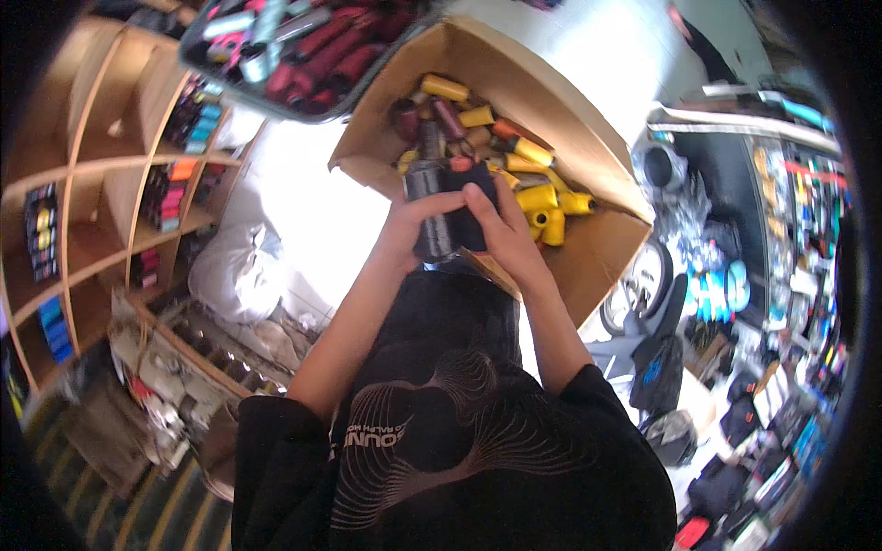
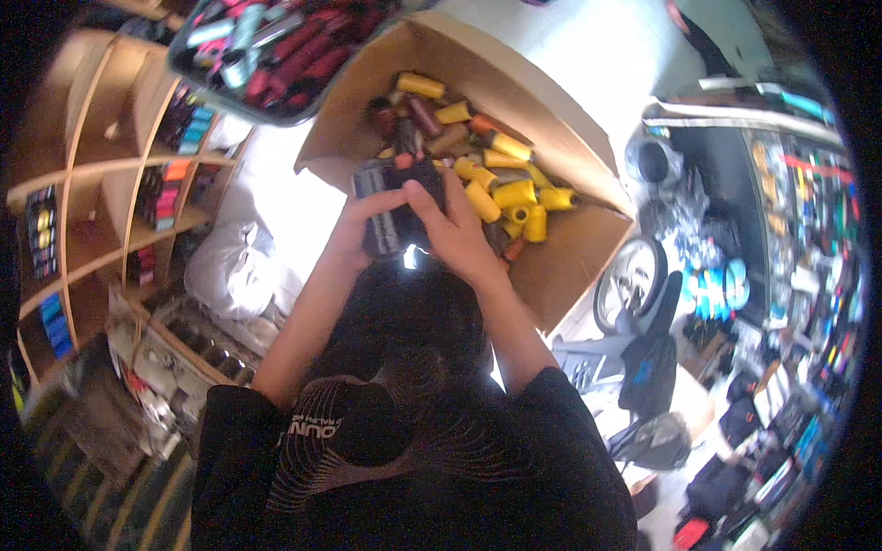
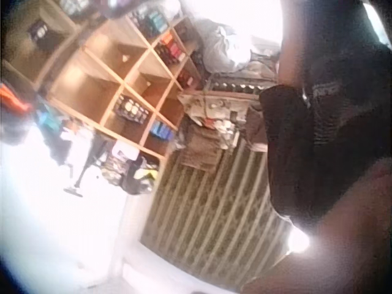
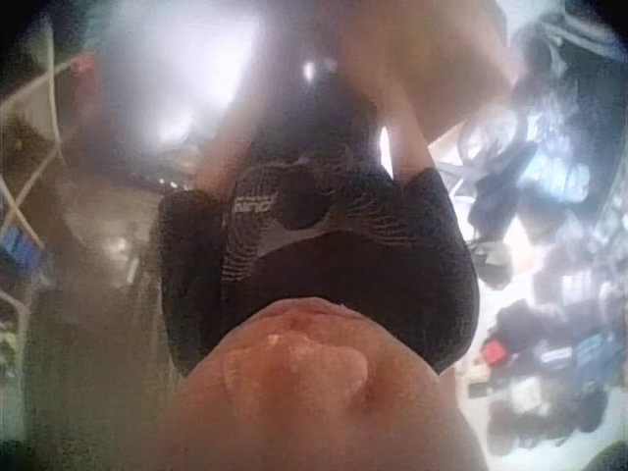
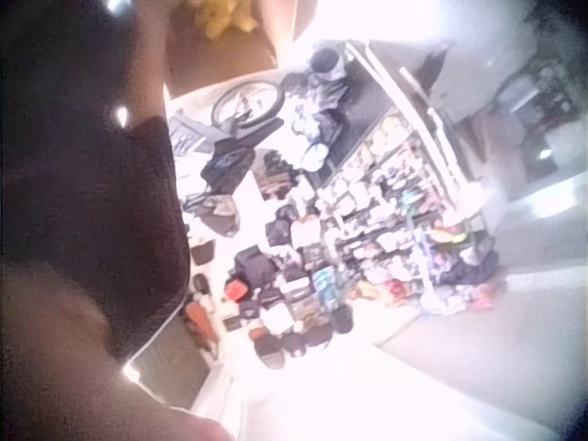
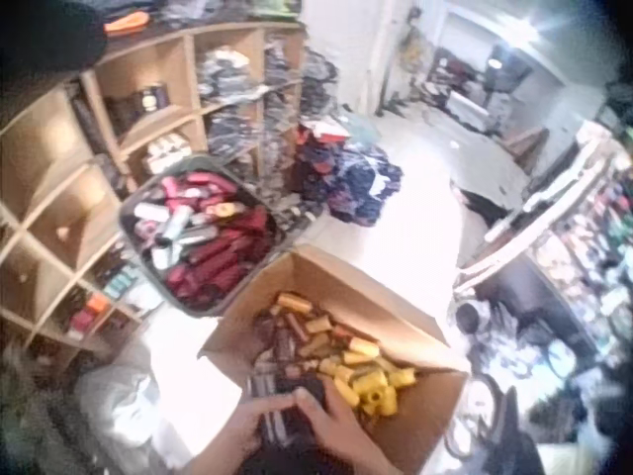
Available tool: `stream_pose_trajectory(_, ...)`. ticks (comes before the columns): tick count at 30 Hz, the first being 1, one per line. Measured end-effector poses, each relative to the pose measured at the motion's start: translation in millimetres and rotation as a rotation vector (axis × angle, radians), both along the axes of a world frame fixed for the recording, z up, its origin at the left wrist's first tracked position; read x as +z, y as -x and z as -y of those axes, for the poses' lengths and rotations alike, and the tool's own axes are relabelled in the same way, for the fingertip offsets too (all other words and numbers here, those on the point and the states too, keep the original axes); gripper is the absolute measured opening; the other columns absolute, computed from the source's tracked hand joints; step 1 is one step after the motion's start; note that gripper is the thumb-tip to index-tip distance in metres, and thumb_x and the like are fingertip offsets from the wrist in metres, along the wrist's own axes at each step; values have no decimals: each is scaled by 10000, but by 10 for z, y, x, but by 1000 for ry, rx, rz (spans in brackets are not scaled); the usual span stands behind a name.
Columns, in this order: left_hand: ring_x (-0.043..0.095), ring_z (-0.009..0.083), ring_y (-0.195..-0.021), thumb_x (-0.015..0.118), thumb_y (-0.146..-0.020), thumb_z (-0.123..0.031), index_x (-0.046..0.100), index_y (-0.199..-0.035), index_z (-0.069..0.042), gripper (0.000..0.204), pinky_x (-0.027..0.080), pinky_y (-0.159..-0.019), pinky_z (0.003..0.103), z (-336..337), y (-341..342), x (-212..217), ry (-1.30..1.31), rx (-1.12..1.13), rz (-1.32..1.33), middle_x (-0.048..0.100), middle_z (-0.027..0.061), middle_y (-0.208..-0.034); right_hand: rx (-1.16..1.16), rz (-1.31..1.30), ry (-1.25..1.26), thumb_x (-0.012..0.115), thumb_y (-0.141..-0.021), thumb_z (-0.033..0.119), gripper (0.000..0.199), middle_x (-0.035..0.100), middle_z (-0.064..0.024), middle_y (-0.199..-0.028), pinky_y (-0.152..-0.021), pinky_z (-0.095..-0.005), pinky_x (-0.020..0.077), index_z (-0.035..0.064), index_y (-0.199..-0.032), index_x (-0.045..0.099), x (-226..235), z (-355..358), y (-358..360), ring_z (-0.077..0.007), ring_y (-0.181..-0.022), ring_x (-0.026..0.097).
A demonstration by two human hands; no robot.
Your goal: The person picks up spools of thread from a cardboard box and places them onto a wooden shelf. The person handles the spools one by one, moving them from the box to the shelf.
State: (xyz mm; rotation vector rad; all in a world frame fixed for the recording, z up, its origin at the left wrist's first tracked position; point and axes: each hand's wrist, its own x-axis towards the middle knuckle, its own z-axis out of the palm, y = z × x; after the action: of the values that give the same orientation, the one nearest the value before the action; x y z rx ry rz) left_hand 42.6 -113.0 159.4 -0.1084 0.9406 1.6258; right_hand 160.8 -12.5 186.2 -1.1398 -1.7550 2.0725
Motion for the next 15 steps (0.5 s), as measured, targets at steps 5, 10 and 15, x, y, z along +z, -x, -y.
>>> stream_pose_trajectory(5,682,218,-985,740,-820,-111,587,-1302,-22,513,564,-852,350,525,-94,340,45,261,-102,667,110,-1148,187,-95,216,560,-980,370,525,578,-144,-1217,-953,-316,451,11,-1354,472,41,214,239,-203,-1098,567)
stream_pose_trajectory(10,652,242,-1093,699,-844,-135,533,-1405,-53,591,528,-943,370,1396,-19,538,71,465,-111,633,131,-1260,492,-175,102,556,-939,336,517,561,-148,-1173,-908,-325,456,-18,-1303,459,26,758,605,-205,-1066,563)
stream_pose_trajectory(15,625,236,-1068,681,-862,-207,506,-1438,-95,612,521,-910,384,2304,-88,508,29,761,-132,603,122,-1242,775,-19,178,518,-947,341,480,581,-84,-1161,-833,-286,493,54,-1330,482,532,1569,980,-148,-1036,592)
